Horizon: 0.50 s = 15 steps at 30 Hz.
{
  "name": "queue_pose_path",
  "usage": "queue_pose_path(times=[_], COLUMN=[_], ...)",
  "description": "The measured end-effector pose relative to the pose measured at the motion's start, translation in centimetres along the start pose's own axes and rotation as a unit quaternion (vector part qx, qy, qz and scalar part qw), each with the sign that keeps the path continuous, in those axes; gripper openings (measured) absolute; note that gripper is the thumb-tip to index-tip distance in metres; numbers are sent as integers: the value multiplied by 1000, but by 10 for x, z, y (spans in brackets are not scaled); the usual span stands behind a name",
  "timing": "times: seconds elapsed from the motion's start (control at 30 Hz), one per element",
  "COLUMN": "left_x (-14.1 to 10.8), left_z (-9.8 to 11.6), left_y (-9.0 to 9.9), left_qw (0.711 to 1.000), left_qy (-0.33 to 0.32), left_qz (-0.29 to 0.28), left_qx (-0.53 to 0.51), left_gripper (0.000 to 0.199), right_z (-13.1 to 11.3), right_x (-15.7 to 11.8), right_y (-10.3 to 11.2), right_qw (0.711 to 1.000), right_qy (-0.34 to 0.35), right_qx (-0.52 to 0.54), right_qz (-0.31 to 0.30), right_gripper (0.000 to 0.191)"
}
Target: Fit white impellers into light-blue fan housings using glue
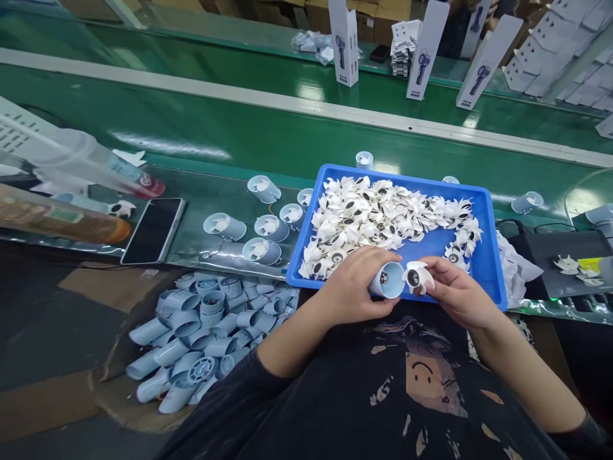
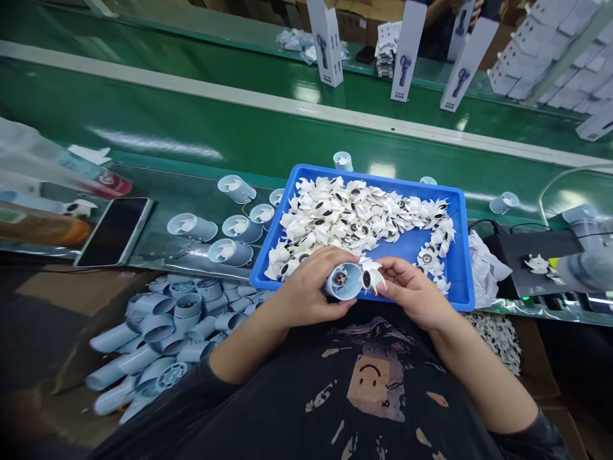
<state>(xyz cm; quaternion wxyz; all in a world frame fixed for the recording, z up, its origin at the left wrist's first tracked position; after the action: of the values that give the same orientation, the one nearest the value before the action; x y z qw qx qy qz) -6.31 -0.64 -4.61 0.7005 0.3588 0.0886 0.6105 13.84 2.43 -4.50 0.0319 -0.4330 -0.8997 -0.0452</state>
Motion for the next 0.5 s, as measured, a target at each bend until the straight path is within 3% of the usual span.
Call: queue_pose_path(times=[0.1, 0.2, 0.3, 0.37, 0.5], left_x=[0, -1, -1, -2, -3], left_z=[0, 2, 6, 7, 7], left_y=[-7, -12, -16, -18, -23], left_qw=[1000, 997, 993, 991, 991], left_qy=[-10, -32, -58, -68, -62], left_qz=[-1, 26, 55, 68, 88], left_qx=[27, 63, 89, 90, 83], left_gripper=[41, 34, 28, 27, 26], right_z=[-18, -39, -46, -43, -28], right_x=[0, 1, 3, 6, 11], right_y=[-5, -15, -24, -26, -25], right_qw=[987, 901, 840, 830, 846], right_qy=[66, 171, 209, 216, 199], right_qx=[-149, -397, -499, -513, -494], right_qz=[-5, -39, -46, -41, -39], right_gripper=[22, 17, 16, 16, 17])
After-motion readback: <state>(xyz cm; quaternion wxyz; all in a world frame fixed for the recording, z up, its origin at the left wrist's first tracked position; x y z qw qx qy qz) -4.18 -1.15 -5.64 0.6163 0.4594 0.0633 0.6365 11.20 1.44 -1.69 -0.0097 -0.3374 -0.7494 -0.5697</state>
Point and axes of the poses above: each hand's wrist, its own x-axis towards the middle knuckle, its own y-axis out of the back of the hand, z = x × y, the point moved 2 cm from there along x, towards the middle knuckle, and after that the axes turned 12 degrees about y, right-handed, at the moved point
